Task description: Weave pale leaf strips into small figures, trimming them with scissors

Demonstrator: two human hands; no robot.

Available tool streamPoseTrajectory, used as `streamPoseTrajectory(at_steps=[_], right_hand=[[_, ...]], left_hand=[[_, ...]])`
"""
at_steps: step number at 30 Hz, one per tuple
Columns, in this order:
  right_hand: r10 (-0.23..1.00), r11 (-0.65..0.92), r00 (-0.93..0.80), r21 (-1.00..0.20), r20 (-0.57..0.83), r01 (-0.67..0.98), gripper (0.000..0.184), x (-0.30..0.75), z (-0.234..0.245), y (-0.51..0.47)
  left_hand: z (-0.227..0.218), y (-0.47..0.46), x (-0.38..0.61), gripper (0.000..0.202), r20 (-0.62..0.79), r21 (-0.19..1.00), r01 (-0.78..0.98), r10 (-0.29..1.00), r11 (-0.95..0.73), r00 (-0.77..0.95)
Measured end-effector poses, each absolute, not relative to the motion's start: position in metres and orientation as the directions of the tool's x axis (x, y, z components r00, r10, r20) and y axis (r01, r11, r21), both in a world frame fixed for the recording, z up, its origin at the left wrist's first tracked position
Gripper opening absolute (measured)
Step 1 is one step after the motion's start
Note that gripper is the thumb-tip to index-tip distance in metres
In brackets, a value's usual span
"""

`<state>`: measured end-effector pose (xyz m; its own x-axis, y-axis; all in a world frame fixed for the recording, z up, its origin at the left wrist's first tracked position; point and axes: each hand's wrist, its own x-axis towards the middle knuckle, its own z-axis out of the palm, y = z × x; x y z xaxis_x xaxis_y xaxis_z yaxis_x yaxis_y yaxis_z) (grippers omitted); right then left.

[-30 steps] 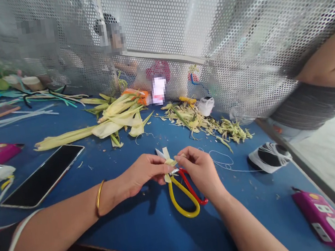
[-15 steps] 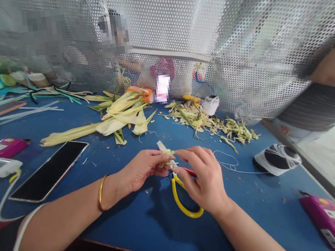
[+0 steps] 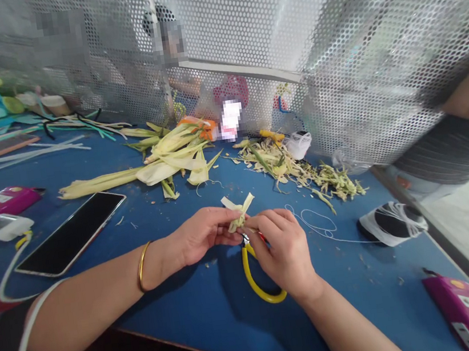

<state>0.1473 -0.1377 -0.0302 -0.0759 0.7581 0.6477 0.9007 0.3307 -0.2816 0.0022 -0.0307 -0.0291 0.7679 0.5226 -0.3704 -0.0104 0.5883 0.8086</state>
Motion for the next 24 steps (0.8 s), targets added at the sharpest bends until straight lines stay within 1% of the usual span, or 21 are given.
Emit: streamPoseTrajectory(at_steps=[4, 8, 10, 12, 14, 16, 18, 21, 24], right_hand=[[0.740, 0.344, -0.116, -0.226, 0.662, 0.911, 0.012, 0.148, -0.029, -0.139], [0.730, 0.369, -0.197, -0.136, 0.654, 0.919, 0.013, 0.150, -0.028, -0.138], [0.701, 0.326, -0.188, -0.075, 0.688, 0.942, 0.011, 0.149, -0.027, -0.138], [0.639, 0.275, -0.200, 0.022, 0.742, 0.961, 0.012, 0.148, -0.027, -0.138], [0.589, 0.278, -0.293, 0.151, 0.754, 0.949, 0.014, 0.144, -0.028, -0.138], [0.574, 0.325, -0.422, 0.278, 0.702, 0.904, 0.015, 0.140, -0.029, -0.137], [0.562, 0.346, -0.502, 0.365, 0.657, 0.865, 0.018, 0.137, -0.031, -0.136], [0.549, 0.330, -0.535, 0.422, 0.642, 0.844, 0.019, 0.133, -0.033, -0.135], [0.570, 0.288, -0.512, 0.428, 0.643, 0.857, 0.020, 0.131, -0.033, -0.136]], left_hand=[[-0.028, -0.033, 0.002, 0.020, -0.353, 0.816, -0.027, 0.536, 0.577, 0.767], [-0.028, -0.034, 0.003, 0.024, -0.373, 0.827, -0.031, 0.590, 0.561, 0.716], [-0.029, -0.033, 0.004, 0.024, -0.386, 0.830, -0.021, 0.601, 0.557, 0.700], [-0.030, -0.032, 0.004, 0.025, -0.389, 0.828, -0.021, 0.601, 0.560, 0.698], [-0.032, -0.031, 0.004, 0.028, -0.378, 0.821, -0.039, 0.594, 0.569, 0.710], [-0.034, -0.033, 0.004, 0.032, -0.361, 0.811, -0.065, 0.585, 0.581, 0.726], [-0.034, -0.034, 0.004, 0.034, -0.358, 0.805, -0.068, 0.573, 0.590, 0.737], [-0.033, -0.036, 0.003, 0.040, -0.361, 0.802, -0.058, 0.559, 0.595, 0.746], [-0.031, -0.036, 0.003, 0.040, -0.351, 0.790, -0.069, 0.541, 0.610, 0.765]])
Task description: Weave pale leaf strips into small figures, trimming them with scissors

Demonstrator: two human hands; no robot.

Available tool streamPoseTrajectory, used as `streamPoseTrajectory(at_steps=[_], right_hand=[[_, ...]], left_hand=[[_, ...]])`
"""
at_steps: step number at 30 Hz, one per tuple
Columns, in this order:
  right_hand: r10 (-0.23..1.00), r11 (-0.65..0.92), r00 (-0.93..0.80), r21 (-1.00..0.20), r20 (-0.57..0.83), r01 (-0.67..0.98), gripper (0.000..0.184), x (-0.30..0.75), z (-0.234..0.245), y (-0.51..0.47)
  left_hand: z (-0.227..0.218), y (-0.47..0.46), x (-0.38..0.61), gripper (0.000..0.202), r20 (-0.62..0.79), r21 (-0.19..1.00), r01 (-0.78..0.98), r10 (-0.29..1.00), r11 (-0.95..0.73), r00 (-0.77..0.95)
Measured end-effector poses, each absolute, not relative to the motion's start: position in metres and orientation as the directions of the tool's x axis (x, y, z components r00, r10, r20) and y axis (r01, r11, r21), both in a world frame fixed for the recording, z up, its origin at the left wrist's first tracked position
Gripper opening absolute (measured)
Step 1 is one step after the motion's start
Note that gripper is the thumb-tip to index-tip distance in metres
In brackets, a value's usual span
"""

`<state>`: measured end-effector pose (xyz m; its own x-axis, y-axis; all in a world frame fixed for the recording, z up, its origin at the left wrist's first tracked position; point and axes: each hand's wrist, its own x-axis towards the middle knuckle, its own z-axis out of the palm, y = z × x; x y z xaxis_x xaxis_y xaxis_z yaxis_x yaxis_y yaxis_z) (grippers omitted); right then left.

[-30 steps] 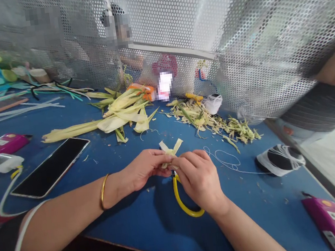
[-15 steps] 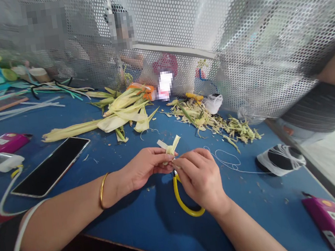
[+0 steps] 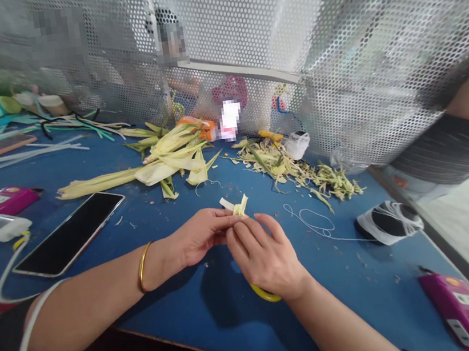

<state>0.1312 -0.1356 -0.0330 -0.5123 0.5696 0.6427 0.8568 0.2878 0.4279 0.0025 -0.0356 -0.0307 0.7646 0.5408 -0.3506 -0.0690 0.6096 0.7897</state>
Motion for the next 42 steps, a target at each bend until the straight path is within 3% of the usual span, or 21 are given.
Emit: streamPoseTrajectory(at_steps=[7, 15, 27, 29, 32, 36, 42], right_hand=[[0.618, 0.235, -0.380, 0.300, 0.688, 0.925, 0.021, 0.133, -0.034, -0.137], [0.573, 0.353, -0.479, 0.327, 0.665, 0.877, 0.019, 0.134, -0.032, -0.138], [0.613, 0.554, -0.431, 0.029, 0.662, 0.832, 0.014, 0.133, -0.034, -0.137], [0.607, 0.515, -0.342, -0.027, 0.718, 0.857, 0.009, 0.139, -0.030, -0.138], [0.615, 0.324, -0.088, -0.149, 0.783, 0.934, 0.012, 0.150, -0.026, -0.138], [0.712, 0.226, 0.038, -0.281, 0.701, 0.933, 0.007, 0.159, -0.027, -0.136], [0.799, 0.168, 0.185, -0.509, 0.571, 0.844, 0.017, 0.153, -0.032, -0.134]], left_hand=[[-0.026, -0.033, 0.003, 0.035, -0.313, 0.816, -0.049, 0.511, 0.576, 0.800], [-0.025, -0.036, 0.003, 0.037, -0.277, 0.840, -0.114, 0.599, 0.531, 0.751], [-0.030, -0.033, 0.003, 0.037, -0.263, 0.849, -0.128, 0.620, 0.513, 0.739], [-0.029, -0.032, 0.003, 0.036, -0.269, 0.850, -0.128, 0.629, 0.511, 0.729], [-0.023, -0.030, 0.001, 0.034, -0.293, 0.850, -0.111, 0.636, 0.516, 0.714], [-0.016, -0.029, -0.001, 0.034, -0.308, 0.866, -0.061, 0.626, 0.496, 0.716], [-0.020, -0.033, 0.000, 0.026, -0.305, 0.905, 0.012, 0.628, 0.426, 0.716]])
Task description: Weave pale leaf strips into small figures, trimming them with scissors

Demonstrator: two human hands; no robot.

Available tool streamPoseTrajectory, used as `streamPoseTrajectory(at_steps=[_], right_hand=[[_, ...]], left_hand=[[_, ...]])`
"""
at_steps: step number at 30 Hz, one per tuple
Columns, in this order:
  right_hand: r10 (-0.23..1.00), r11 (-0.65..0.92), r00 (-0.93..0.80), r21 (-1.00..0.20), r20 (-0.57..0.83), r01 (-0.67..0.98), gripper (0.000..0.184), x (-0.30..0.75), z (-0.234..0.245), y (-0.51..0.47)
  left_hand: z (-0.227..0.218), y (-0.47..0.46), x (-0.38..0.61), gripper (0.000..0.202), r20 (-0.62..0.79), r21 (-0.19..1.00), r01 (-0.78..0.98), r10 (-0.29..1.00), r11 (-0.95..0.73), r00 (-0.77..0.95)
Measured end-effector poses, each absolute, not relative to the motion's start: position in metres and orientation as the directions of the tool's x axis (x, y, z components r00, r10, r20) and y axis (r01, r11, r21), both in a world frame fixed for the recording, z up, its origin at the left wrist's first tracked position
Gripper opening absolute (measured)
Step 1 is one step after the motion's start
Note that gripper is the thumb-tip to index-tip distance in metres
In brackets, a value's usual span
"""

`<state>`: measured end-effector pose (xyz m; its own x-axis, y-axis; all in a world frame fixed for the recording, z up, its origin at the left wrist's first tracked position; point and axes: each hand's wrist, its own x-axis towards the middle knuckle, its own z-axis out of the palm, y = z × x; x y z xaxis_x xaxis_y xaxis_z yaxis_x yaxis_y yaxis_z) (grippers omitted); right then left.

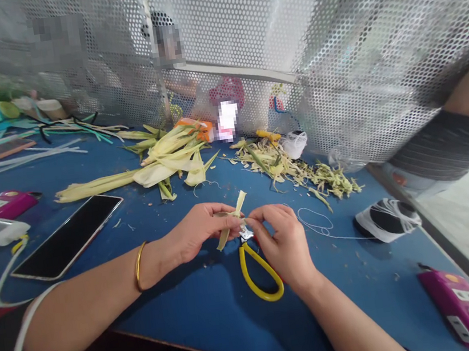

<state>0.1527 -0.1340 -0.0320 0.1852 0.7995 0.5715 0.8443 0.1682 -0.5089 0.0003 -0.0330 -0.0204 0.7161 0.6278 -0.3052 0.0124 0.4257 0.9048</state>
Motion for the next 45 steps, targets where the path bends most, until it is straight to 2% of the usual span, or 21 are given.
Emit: streamPoseTrajectory(at_steps=[4, 7, 9, 12, 14, 16, 20, 27, 32, 36, 37, 39, 40, 42, 43, 45], right_hand=[[0.841, -0.004, 0.383, -0.702, 0.383, 0.712, 0.021, 0.151, -0.034, -0.133], [0.845, -0.054, 0.453, -0.799, 0.283, 0.599, 0.023, 0.152, -0.035, -0.131], [0.868, -0.044, 0.448, -0.866, 0.213, 0.497, 0.023, 0.153, -0.035, -0.129], [0.927, -0.015, 0.368, -0.975, 0.070, 0.222, 0.026, 0.153, -0.034, -0.127], [0.939, -0.023, 0.344, -0.999, -0.005, 0.048, 0.029, 0.151, -0.034, -0.126], [0.928, -0.028, 0.369, -0.999, -0.037, -0.029, 0.030, 0.148, -0.034, -0.126], [0.911, -0.024, 0.411, -0.999, -0.033, -0.027, 0.029, 0.143, -0.037, -0.126], [0.851, -0.002, 0.525, -0.999, -0.019, -0.033, 0.029, 0.144, -0.043, -0.124], [0.830, 0.008, 0.558, -1.000, -0.006, -0.023, 0.028, 0.142, -0.045, -0.125], [0.818, -0.013, 0.572, -0.991, 0.065, 0.131, 0.026, 0.146, -0.049, -0.124], [0.811, -0.018, 0.573, -0.974, 0.118, 0.227, 0.025, 0.149, -0.049, -0.124], [0.763, 0.011, 0.554, -0.864, 0.333, 0.503, 0.020, 0.155, -0.048, -0.125], [0.720, 0.039, 0.505, -0.755, 0.475, 0.654, 0.020, 0.157, -0.046, -0.126], [0.655, 0.104, 0.286, -0.458, 0.699, 0.883, 0.021, 0.160, -0.039, -0.130], [0.661, 0.156, 0.133, -0.308, 0.739, 0.938, 0.021, 0.160, -0.036, -0.132], [0.703, 0.296, -0.170, -0.067, 0.691, 0.953, 0.026, 0.159, -0.029, -0.135]], left_hand=[[-0.020, -0.035, 0.001, 0.018, -0.312, 0.907, 0.042, 0.602, 0.419, 0.735], [-0.018, -0.035, 0.000, 0.014, -0.307, 0.915, 0.059, 0.593, 0.400, 0.745], [-0.018, -0.034, -0.001, 0.012, -0.311, 0.915, 0.071, 0.581, 0.398, 0.752], [-0.020, -0.034, -0.002, 0.013, -0.321, 0.911, 0.109, 0.516, 0.398, 0.794], [-0.022, -0.035, -0.002, 0.015, -0.325, 0.909, 0.137, 0.466, 0.392, 0.823], [-0.023, -0.036, -0.002, 0.018, -0.331, 0.909, 0.160, 0.434, 0.385, 0.838], [-0.023, -0.038, -0.001, 0.028, -0.337, 0.913, 0.177, 0.434, 0.368, 0.836], [-0.024, -0.037, -0.001, 0.025, -0.287, 0.947, 0.194, 0.408, 0.255, 0.867], [-0.025, -0.035, -0.002, 0.024, -0.287, 0.948, 0.198, 0.402, 0.248, 0.870], [-0.024, -0.036, -0.002, 0.024, -0.297, 0.947, 0.211, 0.403, 0.244, 0.866], [-0.024, -0.036, -0.002, 0.023, -0.314, 0.938, 0.212, 0.416, 0.273, 0.854], [-0.025, -0.035, -0.001, 0.023, -0.349, 0.911, 0.182, 0.458, 0.369, 0.817], [-0.025, -0.034, -0.001, 0.024, -0.363, 0.894, 0.152, 0.480, 0.422, 0.799], [-0.025, -0.031, 0.000, 0.028, -0.361, 0.866, 0.080, 0.505, 0.494, 0.784], [-0.024, -0.030, 0.000, 0.029, -0.351, 0.855, 0.049, 0.509, 0.516, 0.786], [-0.024, -0.026, 0.000, 0.026, -0.332, 0.841, 0.003, 0.512, 0.541, 0.792]])
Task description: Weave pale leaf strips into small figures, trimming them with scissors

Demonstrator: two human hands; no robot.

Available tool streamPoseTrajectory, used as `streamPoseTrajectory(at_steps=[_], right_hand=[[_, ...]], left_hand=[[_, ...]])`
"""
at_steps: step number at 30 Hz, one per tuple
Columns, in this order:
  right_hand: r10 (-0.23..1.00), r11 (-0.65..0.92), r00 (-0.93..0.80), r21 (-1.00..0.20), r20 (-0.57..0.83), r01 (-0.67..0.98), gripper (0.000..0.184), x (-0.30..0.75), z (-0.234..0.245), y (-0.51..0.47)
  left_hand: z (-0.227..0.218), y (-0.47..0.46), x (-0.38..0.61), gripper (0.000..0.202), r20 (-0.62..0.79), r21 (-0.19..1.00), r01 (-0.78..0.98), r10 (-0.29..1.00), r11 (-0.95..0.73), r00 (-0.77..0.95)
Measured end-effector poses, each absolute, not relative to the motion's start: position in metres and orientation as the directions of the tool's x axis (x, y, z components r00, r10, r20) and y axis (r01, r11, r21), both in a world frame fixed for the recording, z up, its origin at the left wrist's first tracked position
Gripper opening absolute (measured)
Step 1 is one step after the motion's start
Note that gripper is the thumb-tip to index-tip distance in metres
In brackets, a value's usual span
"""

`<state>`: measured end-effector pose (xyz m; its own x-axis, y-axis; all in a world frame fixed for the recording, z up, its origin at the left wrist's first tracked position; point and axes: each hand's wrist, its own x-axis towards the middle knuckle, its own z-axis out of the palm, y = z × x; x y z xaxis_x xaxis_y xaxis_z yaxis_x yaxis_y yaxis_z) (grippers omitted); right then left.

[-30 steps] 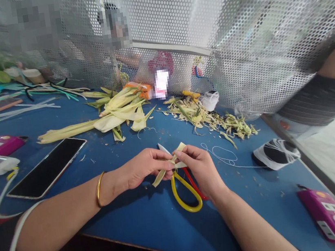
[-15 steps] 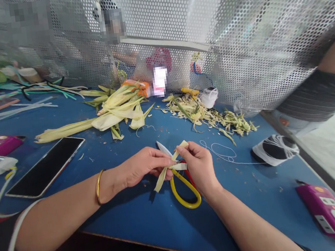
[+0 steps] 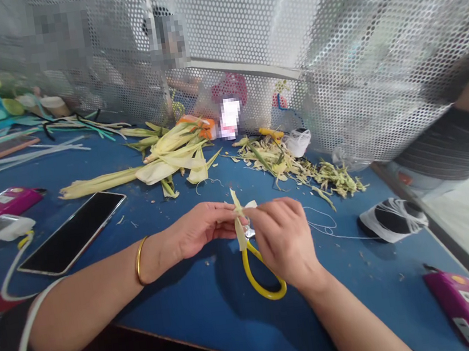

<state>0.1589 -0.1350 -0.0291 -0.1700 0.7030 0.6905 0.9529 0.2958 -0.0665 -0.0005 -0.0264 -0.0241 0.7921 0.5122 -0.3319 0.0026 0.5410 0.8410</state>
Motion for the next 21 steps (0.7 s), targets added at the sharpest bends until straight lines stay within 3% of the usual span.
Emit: streamPoseTrajectory(at_steps=[2, 4, 12, 18, 19, 21], right_hand=[[0.718, 0.400, -0.357, 0.067, 0.597, 0.914, 0.031, 0.1560, -0.0251, -0.1369], [0.712, 0.425, -0.414, 0.121, 0.568, 0.897, 0.031, 0.1537, -0.0240, -0.1369], [0.673, 0.448, -0.424, 0.122, 0.606, 0.886, 0.022, 0.1523, -0.0269, -0.1337], [0.687, 0.530, -0.387, -0.059, 0.615, 0.846, 0.024, 0.1524, -0.0242, -0.1374], [0.705, 0.537, -0.353, -0.137, 0.615, 0.833, 0.023, 0.1529, -0.0248, -0.1377], [0.779, 0.463, -0.135, -0.415, 0.613, 0.784, 0.016, 0.1548, -0.0276, -0.1367]], left_hand=[[-0.0246, -0.0245, -0.0004, 0.024, -0.320, 0.836, -0.028, 0.529, 0.547, 0.786], [-0.0259, -0.0240, 0.0000, 0.024, -0.317, 0.838, -0.043, 0.550, 0.544, 0.773], [-0.0274, -0.0277, 0.0019, 0.032, -0.333, 0.842, -0.040, 0.577, 0.538, 0.745], [-0.0254, -0.0304, 0.0034, 0.019, -0.335, 0.859, -0.052, 0.634, 0.510, 0.697], [-0.0250, -0.0301, 0.0033, 0.019, -0.334, 0.861, -0.049, 0.636, 0.506, 0.695], [-0.0239, -0.0293, 0.0025, 0.021, -0.336, 0.861, -0.045, 0.633, 0.507, 0.698]])
